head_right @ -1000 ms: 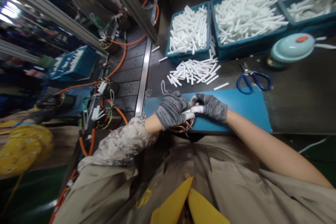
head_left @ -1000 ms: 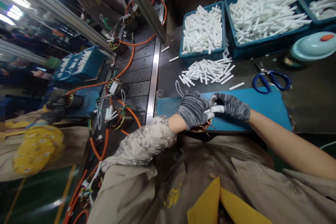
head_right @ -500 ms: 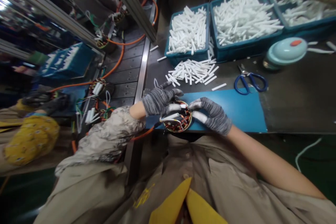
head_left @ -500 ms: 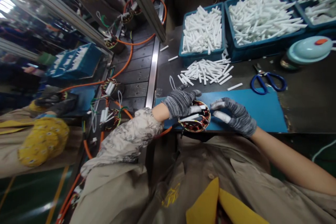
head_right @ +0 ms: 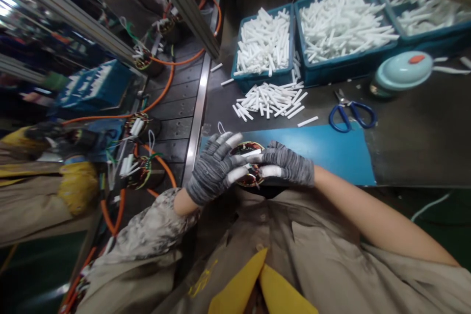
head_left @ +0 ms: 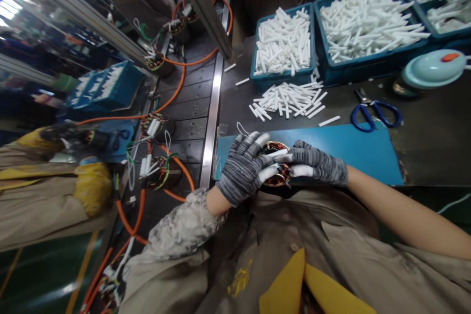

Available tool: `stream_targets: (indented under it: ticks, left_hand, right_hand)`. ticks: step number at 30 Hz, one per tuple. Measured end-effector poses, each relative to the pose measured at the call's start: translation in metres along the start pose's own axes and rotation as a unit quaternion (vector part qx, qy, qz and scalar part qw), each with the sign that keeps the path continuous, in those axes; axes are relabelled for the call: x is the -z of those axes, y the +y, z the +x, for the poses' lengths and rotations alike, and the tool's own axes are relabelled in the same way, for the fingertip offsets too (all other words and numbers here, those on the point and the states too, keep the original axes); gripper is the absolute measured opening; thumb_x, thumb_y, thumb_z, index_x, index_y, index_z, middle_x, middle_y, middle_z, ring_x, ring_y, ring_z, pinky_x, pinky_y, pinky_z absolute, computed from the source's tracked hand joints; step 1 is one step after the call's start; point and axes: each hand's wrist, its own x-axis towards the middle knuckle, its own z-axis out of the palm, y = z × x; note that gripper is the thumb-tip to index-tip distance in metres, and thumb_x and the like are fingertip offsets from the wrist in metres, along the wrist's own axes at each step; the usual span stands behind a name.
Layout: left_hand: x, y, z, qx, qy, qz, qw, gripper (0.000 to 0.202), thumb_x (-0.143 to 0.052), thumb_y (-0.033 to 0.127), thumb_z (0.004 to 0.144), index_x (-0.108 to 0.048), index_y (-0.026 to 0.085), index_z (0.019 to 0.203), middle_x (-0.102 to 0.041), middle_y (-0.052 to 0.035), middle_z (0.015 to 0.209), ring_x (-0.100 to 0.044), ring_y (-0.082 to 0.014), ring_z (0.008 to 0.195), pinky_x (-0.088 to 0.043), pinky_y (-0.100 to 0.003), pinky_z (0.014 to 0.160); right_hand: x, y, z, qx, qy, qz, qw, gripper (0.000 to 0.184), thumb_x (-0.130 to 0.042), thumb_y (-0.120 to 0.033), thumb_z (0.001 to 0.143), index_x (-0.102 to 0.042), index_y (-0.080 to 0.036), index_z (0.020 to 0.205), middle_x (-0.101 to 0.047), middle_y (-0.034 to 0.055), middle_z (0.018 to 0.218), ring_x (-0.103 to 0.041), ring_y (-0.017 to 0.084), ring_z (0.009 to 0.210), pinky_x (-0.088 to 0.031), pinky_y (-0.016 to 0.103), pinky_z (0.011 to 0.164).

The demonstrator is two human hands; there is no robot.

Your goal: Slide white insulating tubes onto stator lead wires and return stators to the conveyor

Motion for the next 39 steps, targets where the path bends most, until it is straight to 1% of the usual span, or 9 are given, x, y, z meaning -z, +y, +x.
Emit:
stream_targets:
  ticks: [5, 10, 13, 16, 21, 26, 31, 36, 39]
  left_hand:
    - [-0.018, -0.003, -0.006, 0.045, -0.059, -0.094, 0.993, 0.042, -0.053, 0.039, 0.101, -0.064, 0.027, 0.14, -0.047, -0.0105, 0.16, -0.037, -0.0325, 0.152, -0.029, -0.056, 0.126]
    - [-0.017, -0.014, -0.007, 0.125, 0.009, -0.269, 0.955, 0.055, -0.056, 0.042, 0.098, -0.048, 0.024, 0.15, -0.048, -0.0116, 0.157, -0.031, -0.0296, 0.155, -0.026, -0.055, 0.129]
    - [-0.017, -0.016, -0.006, 0.107, 0.033, -0.334, 0.936, 0.051, -0.058, 0.044, 0.098, -0.051, 0.028, 0.146, -0.052, -0.0092, 0.153, -0.029, -0.0292, 0.156, -0.018, -0.056, 0.131]
    - [-0.022, -0.018, -0.007, 0.114, 0.058, -0.378, 0.917, 0.051, -0.058, 0.05, 0.097, -0.054, 0.027, 0.141, -0.055, -0.0094, 0.148, -0.033, -0.0299, 0.154, -0.024, -0.055, 0.131]
    - [-0.03, -0.022, -0.007, 0.128, -0.008, -0.31, 0.942, 0.05, -0.055, 0.046, 0.098, -0.054, 0.026, 0.143, -0.056, -0.0117, 0.147, -0.048, -0.0316, 0.144, -0.045, -0.057, 0.119]
    - [-0.031, -0.024, -0.006, 0.122, -0.028, -0.281, 0.952, 0.049, -0.061, 0.034, 0.092, -0.058, 0.029, 0.14, -0.059, -0.0086, 0.143, -0.045, -0.0313, 0.147, -0.052, -0.054, 0.115]
    - [-0.036, -0.027, -0.008, 0.104, -0.016, -0.269, 0.957, 0.037, -0.059, 0.035, 0.09, -0.067, 0.027, 0.126, -0.061, -0.008, 0.139, -0.041, -0.0292, 0.15, -0.05, -0.051, 0.118]
    - [-0.036, -0.027, -0.01, 0.074, -0.041, -0.236, 0.968, 0.032, -0.058, 0.038, 0.09, -0.07, 0.027, 0.118, -0.062, -0.0075, 0.136, -0.042, -0.0275, 0.148, -0.047, -0.05, 0.119]
    - [-0.03, -0.023, -0.008, 0.047, -0.031, -0.185, 0.981, 0.021, -0.059, 0.035, 0.089, -0.073, 0.027, 0.102, -0.066, -0.0078, 0.128, -0.04, -0.0284, 0.148, -0.036, -0.055, 0.125]
  right_hand:
    - [0.004, -0.009, 0.013, -0.088, 0.001, 0.06, 0.994, 0.039, -0.057, -0.05, 0.099, -0.078, -0.027, 0.122, -0.08, 0.0036, 0.103, -0.07, 0.021, 0.094, -0.052, 0.033, 0.092]
    - [0.009, -0.004, 0.022, -0.064, -0.072, 0.024, 0.995, 0.04, -0.057, -0.05, 0.098, -0.078, -0.024, 0.119, -0.079, 0.006, 0.109, -0.07, 0.022, 0.098, -0.051, 0.035, 0.094]
    - [0.01, -0.002, 0.027, -0.106, -0.064, 0.029, 0.992, 0.042, -0.064, -0.052, 0.093, -0.08, -0.019, 0.113, -0.079, 0.0079, 0.102, -0.07, 0.022, 0.092, -0.053, 0.034, 0.086]
    - [0.007, -0.003, 0.031, -0.148, -0.047, 0.086, 0.984, 0.046, -0.069, -0.056, 0.088, -0.082, -0.016, 0.106, -0.078, 0.0075, 0.095, -0.07, 0.022, 0.089, -0.053, 0.034, 0.082]
    - [0.001, -0.005, 0.031, -0.171, -0.013, 0.172, 0.97, 0.041, -0.078, -0.053, 0.081, -0.083, -0.017, 0.1, -0.078, 0.0044, 0.09, -0.071, 0.022, 0.089, -0.055, 0.036, 0.085]
    - [-0.007, -0.002, 0.029, -0.154, 0.024, 0.254, 0.955, 0.033, -0.079, -0.047, 0.081, -0.083, -0.018, 0.094, -0.079, 0.0038, 0.089, -0.071, 0.021, 0.088, -0.056, 0.037, 0.086]
    - [-0.006, -0.003, 0.031, -0.173, 0.028, 0.255, 0.951, 0.031, -0.079, -0.046, 0.08, -0.082, -0.017, 0.093, -0.079, 0.0045, 0.092, -0.071, 0.02, 0.087, -0.056, 0.036, 0.084]
    - [-0.002, -0.002, 0.032, -0.176, -0.014, 0.227, 0.958, 0.034, -0.08, -0.046, 0.079, -0.082, -0.017, 0.096, -0.078, 0.0043, 0.09, -0.071, 0.021, 0.089, -0.056, 0.036, 0.084]
    - [-0.003, -0.002, 0.033, -0.163, -0.008, 0.246, 0.955, 0.03, -0.078, -0.043, 0.081, -0.081, -0.016, 0.094, -0.078, 0.0044, 0.088, -0.071, 0.02, 0.085, -0.056, 0.035, 0.081]
